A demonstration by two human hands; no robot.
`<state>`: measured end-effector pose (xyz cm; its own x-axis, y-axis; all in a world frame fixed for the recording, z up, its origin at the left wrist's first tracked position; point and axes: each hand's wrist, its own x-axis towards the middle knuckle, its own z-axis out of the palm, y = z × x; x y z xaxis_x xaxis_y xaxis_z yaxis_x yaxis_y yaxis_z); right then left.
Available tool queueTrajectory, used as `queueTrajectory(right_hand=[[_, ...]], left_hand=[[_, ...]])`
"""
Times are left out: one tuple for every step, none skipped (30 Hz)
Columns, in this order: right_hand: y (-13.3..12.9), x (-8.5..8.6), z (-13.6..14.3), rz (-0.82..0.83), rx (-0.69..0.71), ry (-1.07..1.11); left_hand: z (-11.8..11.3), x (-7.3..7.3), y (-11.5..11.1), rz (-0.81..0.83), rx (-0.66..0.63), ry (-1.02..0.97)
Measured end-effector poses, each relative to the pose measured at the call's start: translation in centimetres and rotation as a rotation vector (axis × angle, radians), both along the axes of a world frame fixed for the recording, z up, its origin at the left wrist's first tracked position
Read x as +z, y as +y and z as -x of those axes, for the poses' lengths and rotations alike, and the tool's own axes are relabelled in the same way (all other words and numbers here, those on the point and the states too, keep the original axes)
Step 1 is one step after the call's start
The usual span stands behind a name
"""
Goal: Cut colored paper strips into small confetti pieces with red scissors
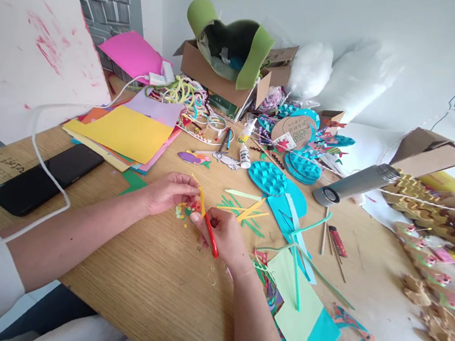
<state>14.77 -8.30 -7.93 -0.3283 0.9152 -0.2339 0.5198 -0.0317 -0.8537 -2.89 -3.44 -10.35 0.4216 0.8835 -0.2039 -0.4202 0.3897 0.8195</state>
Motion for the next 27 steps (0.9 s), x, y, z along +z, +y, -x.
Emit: queueTrajectory(right_hand=[[-0.03, -0.01, 0.01, -0.006, -0.002, -0.009], [-0.06, -0.01, 0.03, -0.012, -0.004, -0.019], [-0.09, -0.01, 0.05, -0.018, -0.009, -0.027], [-0.11, 0.01, 0.09, -0.021, -0.015, -0.035], [-0.13, 0.02, 0.12, -0.023, -0.021, -0.040], [-0.13, 0.03, 0.15, -0.026, -0.026, -0.046], [-0.13, 0.04, 0.18, -0.030, -0.027, -0.053], [-0.12, 0.05, 0.20, -0.035, -0.026, -0.062], [-0.10, 0.05, 0.21, -0.042, -0.024, -0.071], [-0.08, 0.06, 0.22, -0.050, -0.020, -0.080], [-0.06, 0.06, 0.22, -0.059, -0.017, -0.087], [-0.04, 0.05, 0.22, -0.068, -0.015, -0.094], [-0.02, 0.04, 0.22, -0.075, -0.015, -0.099], [-0.01, 0.03, 0.22, -0.081, -0.016, -0.103], [0.00, 0.00, 0.22, -0.086, -0.017, -0.106], [0.01, -0.02, 0.23, -0.089, -0.020, -0.108], [0.01, -0.06, 0.24, -0.090, -0.024, -0.108], [0.00, -0.09, 0.25, -0.092, -0.030, -0.106], [0.00, -0.12, 0.26, -0.093, -0.037, -0.103], [0.00, -0.16, 0.26, -0.094, -0.042, -0.102], [0.02, -0.20, 0.24, -0.095, -0.047, -0.102], [0.05, -0.24, 0.20, -0.096, -0.054, -0.105], [0.09, -0.28, 0.14, -0.098, -0.067, -0.107], [0.13, -0.33, 0.04, -0.100, -0.086, -0.104], [0.18, -0.37, -0.09, -0.099, -0.109, -0.089], [0.21, -0.40, -0.25, -0.098, -0.129, -0.059], [0.22, -0.40, -0.44, -0.093, -0.139, -0.015]], left_hand=[[0.00, 0.01, -0.01, 0.002, 0.002, -0.003], [0.00, 0.02, -0.02, 0.006, 0.004, -0.008], [-0.01, 0.02, -0.02, 0.011, 0.005, -0.015], [-0.02, 0.03, -0.01, 0.018, 0.004, -0.024], [-0.03, 0.04, -0.01, 0.022, 0.003, -0.031], [-0.03, 0.06, 0.00, 0.026, 0.001, -0.036], [-0.04, 0.09, 0.00, 0.031, 0.000, -0.039], [-0.04, 0.13, 0.00, 0.037, 0.001, -0.041], [-0.03, 0.17, -0.01, 0.041, 0.005, -0.042], [-0.03, 0.22, -0.02, 0.045, 0.008, -0.043], [-0.02, 0.25, -0.04, 0.049, 0.009, -0.042], [-0.01, 0.28, -0.05, 0.052, 0.011, -0.041], [-0.01, 0.28, -0.06, 0.052, 0.013, -0.039], [-0.02, 0.27, -0.08, 0.053, 0.015, -0.036], [-0.03, 0.25, -0.09, 0.053, 0.018, -0.034], [-0.06, 0.21, -0.11, 0.051, 0.019, -0.032], [-0.09, 0.16, -0.12, 0.049, 0.017, -0.031], [-0.12, 0.12, -0.14, 0.048, 0.016, -0.031], [-0.15, 0.08, -0.15, 0.047, 0.015, -0.032], [-0.18, 0.06, -0.17, 0.047, 0.015, -0.033], [-0.20, 0.04, -0.17, 0.048, 0.019, -0.033], [-0.22, 0.04, -0.17, 0.050, 0.028, -0.031], [-0.23, 0.05, -0.17, 0.048, 0.043, -0.027], [-0.25, 0.06, -0.15, 0.043, 0.064, -0.016], [-0.27, 0.06, -0.13, 0.035, 0.093, 0.002], [-0.30, 0.05, -0.10, 0.023, 0.126, 0.027], [-0.33, 0.02, -0.07, 0.005, 0.158, 0.057]])
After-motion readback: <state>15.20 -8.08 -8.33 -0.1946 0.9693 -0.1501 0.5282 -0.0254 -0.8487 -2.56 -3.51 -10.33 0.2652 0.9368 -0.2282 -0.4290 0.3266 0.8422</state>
